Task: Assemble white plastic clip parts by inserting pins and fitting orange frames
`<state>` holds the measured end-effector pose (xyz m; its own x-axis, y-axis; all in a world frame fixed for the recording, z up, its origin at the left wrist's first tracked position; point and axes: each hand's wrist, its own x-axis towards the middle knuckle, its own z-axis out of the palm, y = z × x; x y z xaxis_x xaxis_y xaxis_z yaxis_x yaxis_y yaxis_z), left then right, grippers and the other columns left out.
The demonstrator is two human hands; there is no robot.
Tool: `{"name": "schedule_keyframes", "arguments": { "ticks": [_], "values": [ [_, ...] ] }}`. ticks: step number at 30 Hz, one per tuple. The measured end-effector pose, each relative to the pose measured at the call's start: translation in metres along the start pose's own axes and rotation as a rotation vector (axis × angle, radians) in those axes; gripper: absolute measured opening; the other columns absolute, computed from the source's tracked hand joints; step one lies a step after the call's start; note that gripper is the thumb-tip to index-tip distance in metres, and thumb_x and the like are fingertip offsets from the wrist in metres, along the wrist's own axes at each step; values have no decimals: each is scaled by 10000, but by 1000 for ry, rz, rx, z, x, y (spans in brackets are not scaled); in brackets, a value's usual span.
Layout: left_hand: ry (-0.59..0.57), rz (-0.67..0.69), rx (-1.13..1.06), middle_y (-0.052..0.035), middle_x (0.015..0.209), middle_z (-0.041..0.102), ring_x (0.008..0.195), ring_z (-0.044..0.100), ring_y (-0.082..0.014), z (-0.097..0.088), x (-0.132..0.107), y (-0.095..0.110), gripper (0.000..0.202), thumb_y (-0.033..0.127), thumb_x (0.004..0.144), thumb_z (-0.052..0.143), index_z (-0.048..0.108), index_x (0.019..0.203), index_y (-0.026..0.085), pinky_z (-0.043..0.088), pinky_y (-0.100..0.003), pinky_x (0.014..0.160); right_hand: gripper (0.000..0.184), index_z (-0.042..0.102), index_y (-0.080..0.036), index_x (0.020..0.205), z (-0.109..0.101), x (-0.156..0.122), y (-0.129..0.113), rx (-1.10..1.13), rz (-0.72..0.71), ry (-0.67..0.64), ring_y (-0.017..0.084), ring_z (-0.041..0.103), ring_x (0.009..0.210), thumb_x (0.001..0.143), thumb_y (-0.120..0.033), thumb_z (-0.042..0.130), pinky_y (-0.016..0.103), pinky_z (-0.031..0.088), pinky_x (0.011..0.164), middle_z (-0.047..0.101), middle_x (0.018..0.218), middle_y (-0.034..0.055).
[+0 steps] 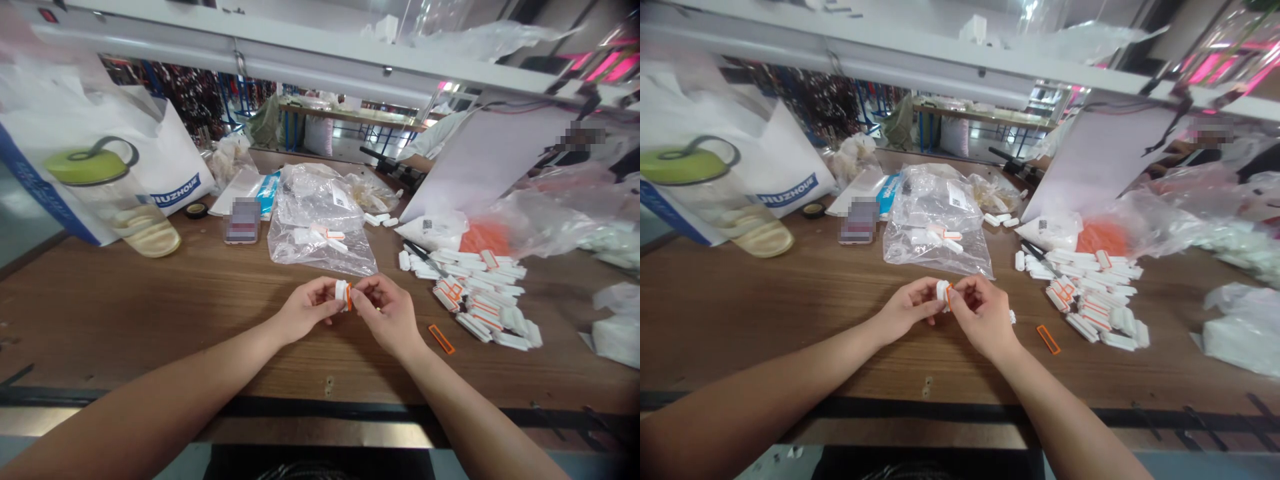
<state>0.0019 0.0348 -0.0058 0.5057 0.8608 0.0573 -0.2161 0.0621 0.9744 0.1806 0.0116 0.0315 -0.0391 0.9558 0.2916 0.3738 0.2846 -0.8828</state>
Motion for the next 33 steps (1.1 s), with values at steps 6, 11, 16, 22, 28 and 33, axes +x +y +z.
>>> {"name": "schedule_keyframes", "arguments": {
  "ticks": [6, 11, 16, 22, 28, 33],
  "values": [
    [-5, 4, -1, -40, 941, 649, 818, 604, -154, 1, -1, 1, 344, 351, 810, 732, 622, 1096, 195, 498, -236, 612, 137, 687, -197, 894, 4, 0, 5, -37, -20, -17, 126, 588, 602, 853, -326, 662, 250, 479, 564, 656, 726, 12],
    [31, 8, 14, -41, 936, 639, 804, 594, -150, 3, -1, 0, 345, 347, 804, 736, 620, 1086, 185, 495, -232, 604, 136, 708, -208, 901, 6, -2, 6, -43, -7, 10, 131, 605, 633, 848, -327, 670, 253, 493, 573, 688, 787, 23],
    [48, 22, 19, -41, 944, 638, 792, 583, -144, 2, 0, -1, 355, 345, 801, 735, 623, 1098, 186, 494, -223, 590, 196, 716, -209, 986, 7, -3, 7, -16, -10, 48, 143, 630, 640, 833, -326, 679, 264, 517, 580, 715, 814, 32],
    [40, 33, 20, -24, 895, 629, 766, 569, -129, 0, 0, -1, 330, 330, 809, 729, 633, 1094, 193, 490, -216, 592, 135, 717, -190, 887, 4, 0, 8, 29, 2, 5, 150, 639, 649, 843, -300, 652, 274, 523, 611, 721, 800, 42],
    [12, 22, 32, -27, 907, 642, 788, 581, -138, 2, -3, 0, 313, 313, 815, 725, 637, 1094, 202, 486, -229, 617, 128, 701, -178, 837, -1, 3, 2, 129, 60, -66, 128, 596, 594, 819, -301, 668, 248, 494, 570, 677, 696, 13],
    [26, 20, 38, -31, 909, 639, 780, 573, -139, 4, -4, 1, 325, 322, 814, 722, 631, 1100, 198, 485, -239, 617, 113, 682, -176, 849, -2, 2, 3, 182, 54, -83, 122, 588, 611, 806, -280, 690, 246, 494, 586, 659, 706, 6]
  ]
}}
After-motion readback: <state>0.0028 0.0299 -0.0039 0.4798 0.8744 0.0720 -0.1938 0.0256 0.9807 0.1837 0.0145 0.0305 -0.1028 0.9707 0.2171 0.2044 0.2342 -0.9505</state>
